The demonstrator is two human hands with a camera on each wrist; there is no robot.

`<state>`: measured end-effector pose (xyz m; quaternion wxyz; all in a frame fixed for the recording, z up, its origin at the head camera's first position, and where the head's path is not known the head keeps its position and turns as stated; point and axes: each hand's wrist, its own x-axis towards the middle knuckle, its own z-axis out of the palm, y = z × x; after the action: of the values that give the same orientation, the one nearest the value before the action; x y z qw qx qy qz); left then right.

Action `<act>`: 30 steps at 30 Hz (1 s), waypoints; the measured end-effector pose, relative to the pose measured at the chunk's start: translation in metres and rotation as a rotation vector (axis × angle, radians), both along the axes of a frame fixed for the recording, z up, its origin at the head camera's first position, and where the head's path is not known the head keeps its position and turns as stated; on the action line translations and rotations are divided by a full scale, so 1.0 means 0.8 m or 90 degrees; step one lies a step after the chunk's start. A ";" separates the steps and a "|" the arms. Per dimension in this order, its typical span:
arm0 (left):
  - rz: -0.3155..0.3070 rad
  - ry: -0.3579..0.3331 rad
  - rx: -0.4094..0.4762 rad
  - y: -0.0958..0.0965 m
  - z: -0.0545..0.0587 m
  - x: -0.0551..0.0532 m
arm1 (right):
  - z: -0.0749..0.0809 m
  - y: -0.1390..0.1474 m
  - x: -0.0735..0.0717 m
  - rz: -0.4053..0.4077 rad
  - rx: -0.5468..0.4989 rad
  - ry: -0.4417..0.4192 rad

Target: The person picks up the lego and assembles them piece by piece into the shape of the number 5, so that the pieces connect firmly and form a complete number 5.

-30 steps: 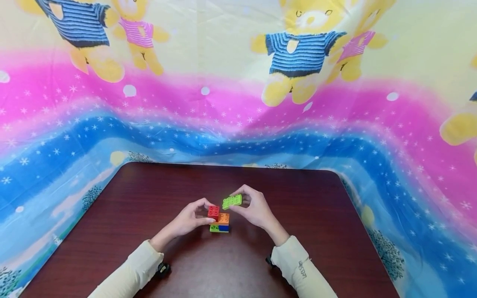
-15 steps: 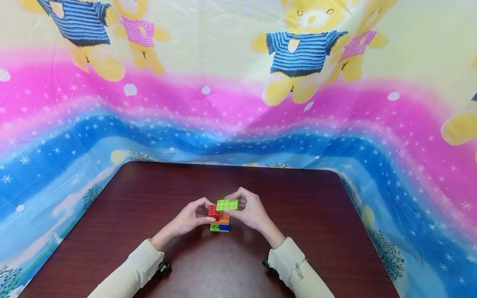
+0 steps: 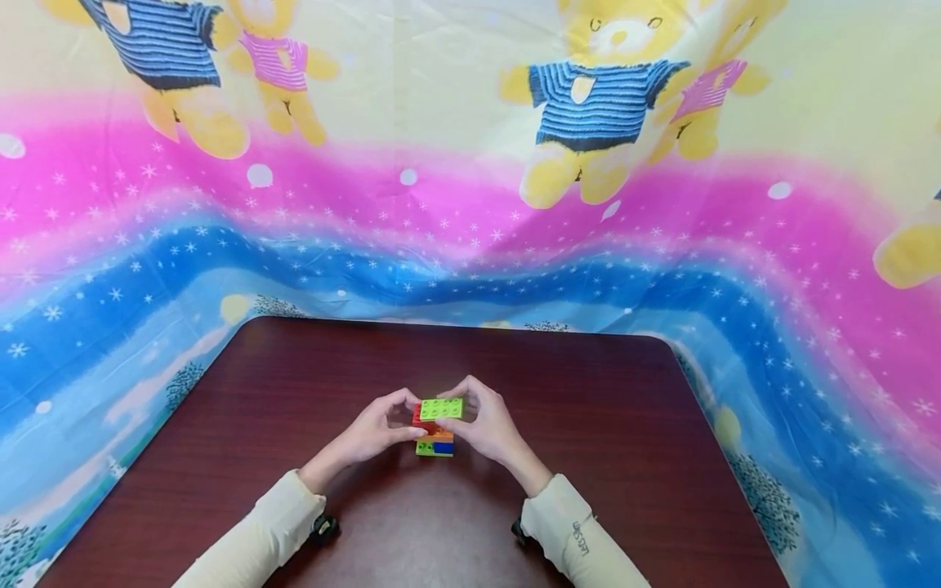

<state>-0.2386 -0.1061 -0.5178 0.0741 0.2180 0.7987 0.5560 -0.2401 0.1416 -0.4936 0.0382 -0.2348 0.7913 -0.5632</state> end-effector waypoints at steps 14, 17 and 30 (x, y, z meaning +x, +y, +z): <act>0.015 -0.020 0.013 0.003 0.001 0.000 | -0.006 0.002 -0.003 -0.019 0.065 0.067; 0.022 -0.021 0.005 0.005 0.003 0.001 | -0.007 0.001 -0.003 -0.023 0.064 0.071; 0.008 -0.012 0.013 0.005 0.011 0.005 | -0.008 0.000 0.000 -0.026 0.033 0.058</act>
<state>-0.2347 -0.1023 -0.5093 0.0762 0.2084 0.7937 0.5664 -0.2397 0.1417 -0.4996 -0.0030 -0.2430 0.8112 -0.5319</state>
